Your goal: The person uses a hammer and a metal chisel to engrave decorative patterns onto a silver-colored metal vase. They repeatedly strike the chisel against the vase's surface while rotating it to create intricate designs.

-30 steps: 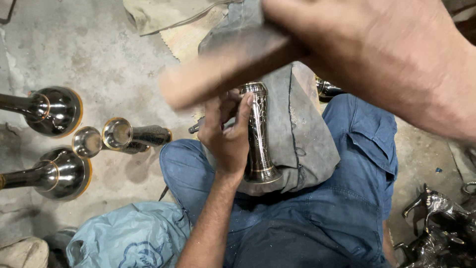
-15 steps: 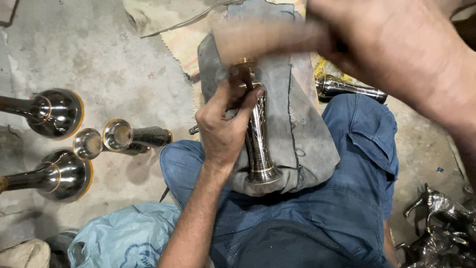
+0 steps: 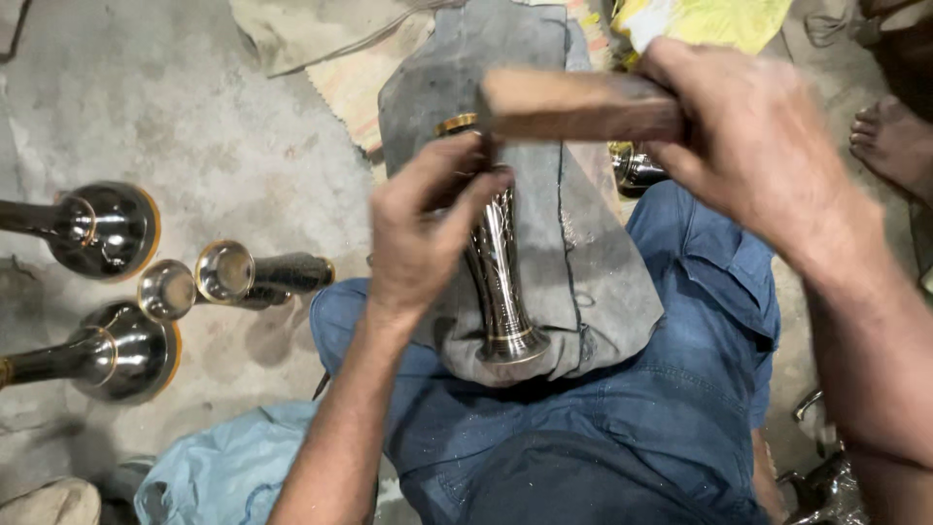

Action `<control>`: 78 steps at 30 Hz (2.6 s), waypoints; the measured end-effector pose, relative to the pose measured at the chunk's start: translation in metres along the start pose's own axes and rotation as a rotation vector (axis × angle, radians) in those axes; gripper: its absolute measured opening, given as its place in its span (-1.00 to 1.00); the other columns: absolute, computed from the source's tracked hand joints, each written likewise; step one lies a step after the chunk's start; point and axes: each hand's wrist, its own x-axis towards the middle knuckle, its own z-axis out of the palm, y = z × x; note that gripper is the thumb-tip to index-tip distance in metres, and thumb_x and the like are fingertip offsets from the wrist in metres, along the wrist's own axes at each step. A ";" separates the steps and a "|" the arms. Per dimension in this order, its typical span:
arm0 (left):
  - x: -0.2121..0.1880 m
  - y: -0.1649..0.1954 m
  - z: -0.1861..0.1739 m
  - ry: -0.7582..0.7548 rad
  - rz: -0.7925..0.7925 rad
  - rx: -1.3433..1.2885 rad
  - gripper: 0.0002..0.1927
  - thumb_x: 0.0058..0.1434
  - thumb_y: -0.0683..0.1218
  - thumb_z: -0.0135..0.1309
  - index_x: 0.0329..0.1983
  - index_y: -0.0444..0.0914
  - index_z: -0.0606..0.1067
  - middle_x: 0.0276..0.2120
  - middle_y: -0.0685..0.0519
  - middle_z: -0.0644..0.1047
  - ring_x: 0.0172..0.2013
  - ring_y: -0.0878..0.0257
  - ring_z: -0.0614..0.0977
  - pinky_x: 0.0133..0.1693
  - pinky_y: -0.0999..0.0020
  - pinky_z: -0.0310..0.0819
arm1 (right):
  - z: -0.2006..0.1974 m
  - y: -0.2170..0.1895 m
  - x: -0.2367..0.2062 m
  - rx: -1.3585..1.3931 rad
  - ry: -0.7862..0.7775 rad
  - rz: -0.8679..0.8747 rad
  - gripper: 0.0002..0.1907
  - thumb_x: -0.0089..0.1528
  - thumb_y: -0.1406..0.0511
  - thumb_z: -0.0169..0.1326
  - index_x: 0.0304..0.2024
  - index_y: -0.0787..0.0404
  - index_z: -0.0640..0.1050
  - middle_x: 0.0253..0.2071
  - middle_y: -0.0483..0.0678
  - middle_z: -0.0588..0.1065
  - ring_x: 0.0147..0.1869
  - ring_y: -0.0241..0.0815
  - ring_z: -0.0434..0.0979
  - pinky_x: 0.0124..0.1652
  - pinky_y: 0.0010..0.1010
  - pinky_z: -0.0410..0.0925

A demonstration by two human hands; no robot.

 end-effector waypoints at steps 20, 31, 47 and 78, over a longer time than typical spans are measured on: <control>0.045 0.006 -0.020 -0.451 0.265 0.344 -0.64 0.33 0.00 0.25 0.16 -0.14 0.55 -0.08 0.07 0.68 -0.15 0.21 0.74 -0.10 0.31 0.68 | 0.102 0.000 -0.079 0.566 0.447 0.409 -0.72 0.33 0.48 0.24 0.00 0.36 0.42 -0.17 0.07 0.56 -0.11 -0.02 0.65 -0.10 -0.33 0.48; 0.067 0.021 -0.011 -0.719 0.330 0.513 -0.67 0.29 0.04 0.19 0.10 -0.09 0.59 -0.20 0.07 0.68 -0.23 0.11 0.72 -0.18 0.15 0.60 | 0.114 -0.016 -0.089 0.258 0.542 0.302 -0.73 0.26 0.54 0.22 -0.05 0.40 0.44 -0.19 0.13 0.49 -0.14 0.07 0.51 -0.12 -0.19 0.39; 0.036 0.033 -0.028 -0.720 0.406 0.705 -0.64 0.37 -0.07 0.00 0.21 0.08 0.52 -0.33 0.15 0.58 -0.30 0.19 0.67 -0.26 0.22 0.63 | 0.118 -0.014 -0.095 0.297 0.640 0.411 -0.73 0.45 0.45 0.33 -0.23 0.21 0.46 -0.21 0.05 0.49 -0.08 0.03 0.61 -0.14 -0.21 0.45; 0.059 0.021 -0.017 -0.786 0.365 0.633 -0.67 0.30 0.11 0.07 0.10 0.02 0.58 -0.30 0.14 0.65 -0.21 0.15 0.69 -0.20 0.16 0.61 | 0.134 0.007 -0.100 0.152 0.735 0.142 -0.69 0.37 0.50 0.38 -0.08 0.38 0.44 -0.26 0.07 0.46 -0.18 0.04 0.44 -0.16 -0.08 0.30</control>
